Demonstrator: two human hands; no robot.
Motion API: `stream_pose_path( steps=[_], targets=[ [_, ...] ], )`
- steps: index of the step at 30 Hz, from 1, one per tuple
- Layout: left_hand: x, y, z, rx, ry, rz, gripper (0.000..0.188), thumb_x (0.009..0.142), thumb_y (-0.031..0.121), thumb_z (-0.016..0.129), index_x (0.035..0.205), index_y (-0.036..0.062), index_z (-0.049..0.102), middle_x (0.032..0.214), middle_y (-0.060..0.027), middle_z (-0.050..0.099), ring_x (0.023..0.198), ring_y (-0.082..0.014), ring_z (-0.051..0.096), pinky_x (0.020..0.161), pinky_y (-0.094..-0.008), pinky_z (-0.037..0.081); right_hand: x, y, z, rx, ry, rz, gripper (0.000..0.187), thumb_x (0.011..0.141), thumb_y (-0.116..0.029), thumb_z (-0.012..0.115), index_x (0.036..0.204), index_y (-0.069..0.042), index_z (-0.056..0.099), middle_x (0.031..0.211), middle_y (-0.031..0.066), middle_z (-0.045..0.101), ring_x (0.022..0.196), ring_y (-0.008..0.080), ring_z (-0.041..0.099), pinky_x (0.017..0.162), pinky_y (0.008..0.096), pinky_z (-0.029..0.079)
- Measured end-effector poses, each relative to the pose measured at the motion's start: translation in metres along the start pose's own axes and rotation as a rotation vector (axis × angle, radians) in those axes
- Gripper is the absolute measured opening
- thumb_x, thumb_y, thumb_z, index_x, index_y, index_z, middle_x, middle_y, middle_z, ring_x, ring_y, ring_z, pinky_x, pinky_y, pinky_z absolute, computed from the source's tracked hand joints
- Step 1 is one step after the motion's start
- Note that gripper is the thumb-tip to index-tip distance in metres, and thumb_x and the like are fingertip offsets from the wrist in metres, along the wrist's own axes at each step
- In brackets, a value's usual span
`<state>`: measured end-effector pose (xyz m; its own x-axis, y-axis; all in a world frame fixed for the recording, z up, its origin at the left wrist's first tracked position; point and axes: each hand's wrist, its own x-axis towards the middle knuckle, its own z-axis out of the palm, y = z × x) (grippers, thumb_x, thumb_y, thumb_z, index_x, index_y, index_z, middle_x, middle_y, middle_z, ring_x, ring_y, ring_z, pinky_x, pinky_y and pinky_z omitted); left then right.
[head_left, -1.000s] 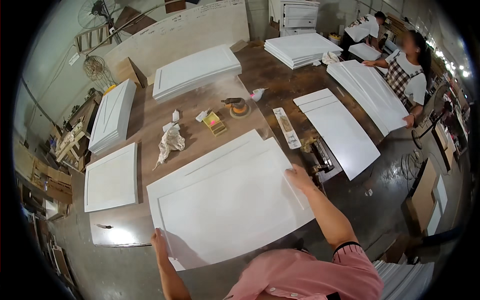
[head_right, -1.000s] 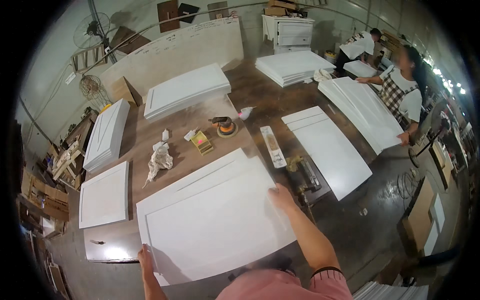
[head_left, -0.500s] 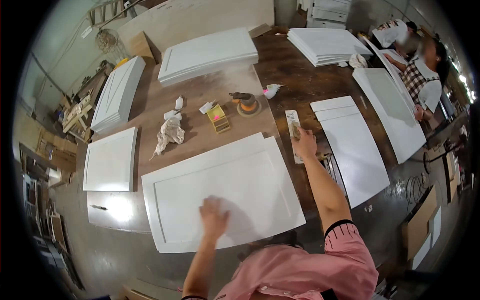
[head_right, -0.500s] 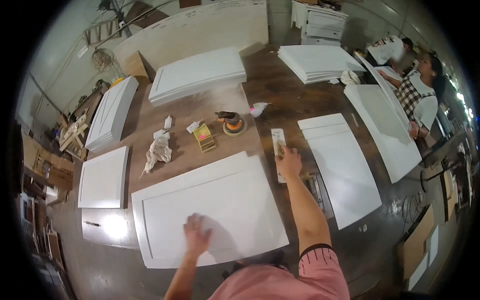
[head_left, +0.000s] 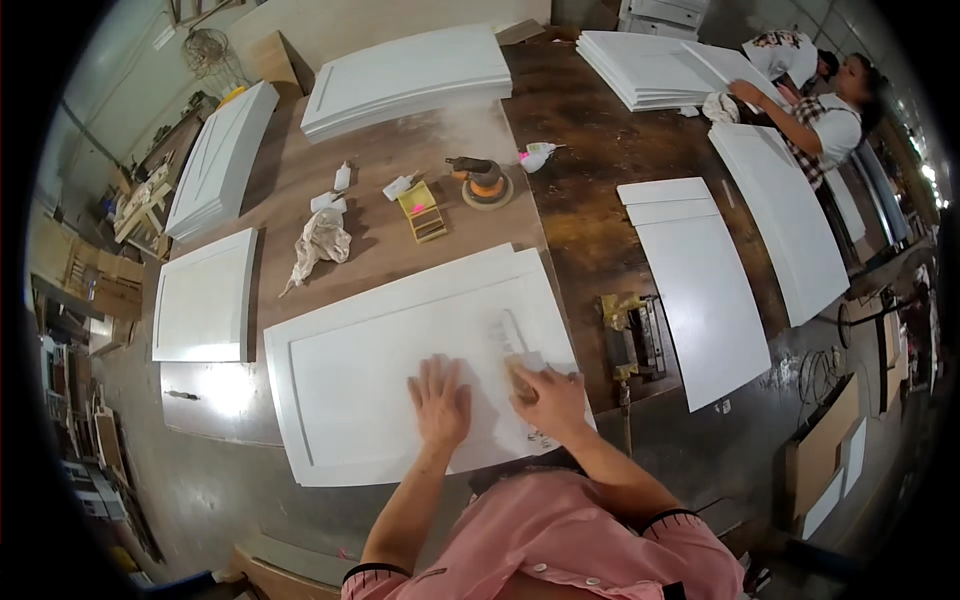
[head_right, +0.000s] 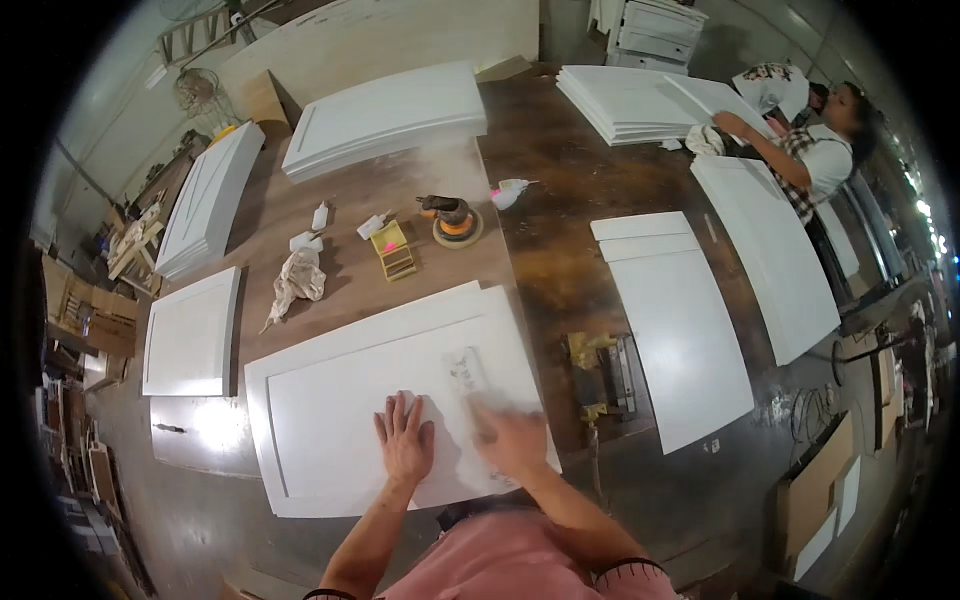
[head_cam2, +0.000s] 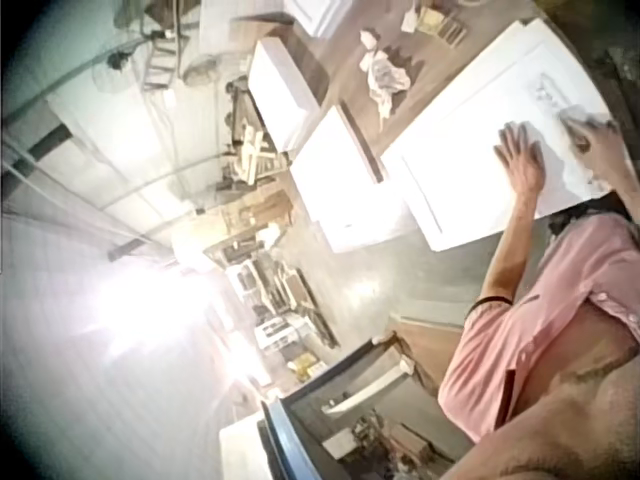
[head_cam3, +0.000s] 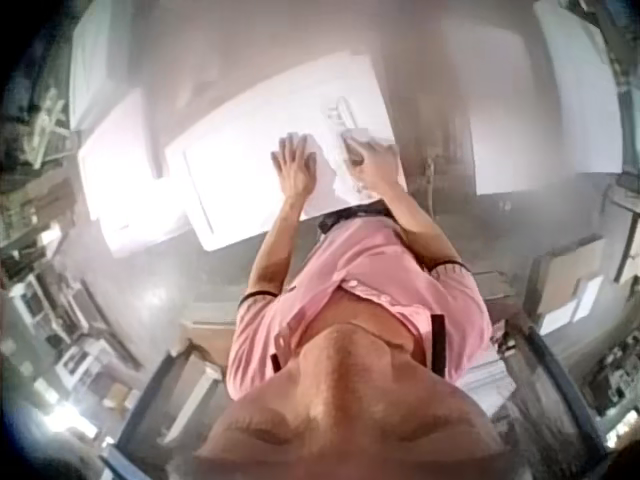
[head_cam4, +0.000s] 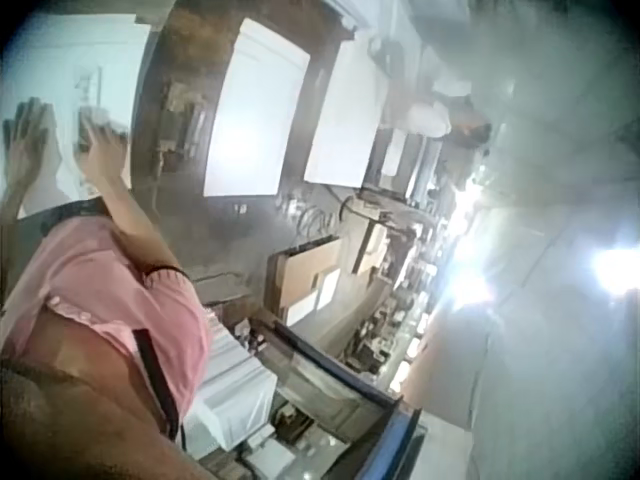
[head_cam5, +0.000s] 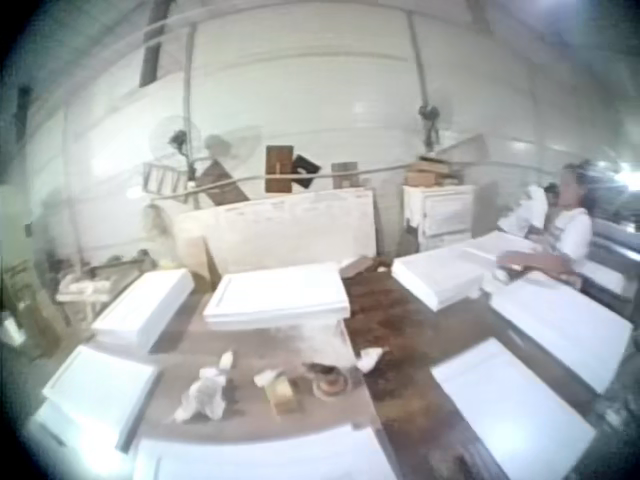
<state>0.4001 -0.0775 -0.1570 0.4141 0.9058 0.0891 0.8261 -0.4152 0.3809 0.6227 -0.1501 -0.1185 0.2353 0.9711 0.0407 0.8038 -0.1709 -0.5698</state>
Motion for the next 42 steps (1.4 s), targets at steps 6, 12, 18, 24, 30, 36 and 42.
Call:
stream_pose_path(
  steps=[6, 12, 18, 24, 30, 36, 42],
  targets=[
    [-0.003, 0.001, 0.004, -0.039, 0.057, 0.026, 0.054, 0.098, 0.023, 0.063, 0.150, 0.0116, 0.052, 0.161, -0.0197, 0.041, 0.152, -0.0439, 0.030, 0.124, -0.0663, 0.017, 0.026, 0.024, 0.016, -0.290, 0.304, -0.085, 0.055, 0.080, -0.038, 0.080, 0.133, -0.031, 0.070, 0.089, 0.0007, 0.067, 0.089, 0.0239, 0.065, 0.090, 0.0465, 0.039],
    [-0.005, 0.001, 0.007, -0.034, 0.001, -0.004, 0.055, 0.097, 0.022, 0.062, 0.150, 0.0134, 0.052, 0.162, -0.0175, 0.040, 0.153, -0.0402, 0.031, 0.126, -0.0613, 0.016, 0.048, 0.013, -0.008, -0.204, 0.125, 0.023, 0.049, 0.085, -0.037, 0.076, 0.133, -0.027, 0.068, 0.098, 0.0064, 0.072, 0.101, 0.0279, 0.066, 0.094, 0.0512, 0.043],
    [-0.002, 0.007, 0.008, 0.007, 0.055, -0.044, 0.051, 0.096, 0.020, 0.064, 0.145, 0.0138, 0.057, 0.159, -0.0157, 0.046, 0.152, -0.0371, 0.035, 0.126, -0.0581, 0.019, 0.088, 0.149, -0.098, -0.120, 0.485, 0.010, 0.033, 0.090, -0.031, 0.075, 0.117, -0.013, 0.074, 0.110, 0.0138, 0.075, 0.106, 0.0358, 0.068, 0.093, 0.0513, 0.051],
    [0.007, 0.012, 0.014, 0.050, 0.055, -0.040, 0.048, 0.093, 0.018, 0.064, 0.141, 0.0118, 0.061, 0.156, -0.0168, 0.049, 0.149, -0.0385, 0.039, 0.125, -0.0580, 0.021, 0.071, 0.323, -0.128, -0.474, 0.418, 0.381, 0.068, 0.095, -0.045, 0.068, 0.153, -0.015, 0.048, 0.158, 0.0174, 0.038, 0.147, 0.0411, 0.034, 0.119, 0.0566, 0.028],
    [0.006, 0.015, 0.014, 0.091, 0.006, -0.051, 0.050, 0.093, 0.014, 0.060, 0.143, 0.0088, 0.059, 0.158, -0.0191, 0.046, 0.150, -0.0414, 0.037, 0.124, -0.0595, 0.021, 0.033, 0.293, -0.116, -0.346, 0.328, 0.336, 0.074, 0.096, -0.051, 0.064, 0.155, -0.013, 0.044, 0.160, 0.0229, 0.035, 0.150, 0.0478, 0.030, 0.121, 0.0650, 0.023],
    [0.011, 0.023, 0.014, 0.095, -0.013, -0.058, 0.053, 0.091, 0.010, 0.061, 0.144, 0.0083, 0.058, 0.159, -0.0194, 0.045, 0.151, -0.0404, 0.036, 0.126, -0.0579, 0.020, 0.078, 0.320, -0.138, -0.260, 0.523, 0.145, 0.057, 0.085, -0.028, 0.076, 0.139, -0.015, 0.061, 0.149, 0.0170, 0.048, 0.143, 0.0460, 0.038, 0.117, 0.0589, 0.030],
    [0.016, 0.024, 0.015, 0.108, 0.005, -0.053, 0.052, 0.092, 0.010, 0.059, 0.144, 0.0081, 0.058, 0.159, -0.0196, 0.045, 0.150, -0.0406, 0.036, 0.126, -0.0573, 0.020, 0.198, 0.348, -0.163, -0.430, 0.250, 0.004, 0.049, 0.083, -0.033, 0.076, 0.129, -0.018, 0.067, 0.151, 0.0098, 0.046, 0.150, 0.0388, 0.030, 0.122, 0.0609, 0.024]
  ],
)
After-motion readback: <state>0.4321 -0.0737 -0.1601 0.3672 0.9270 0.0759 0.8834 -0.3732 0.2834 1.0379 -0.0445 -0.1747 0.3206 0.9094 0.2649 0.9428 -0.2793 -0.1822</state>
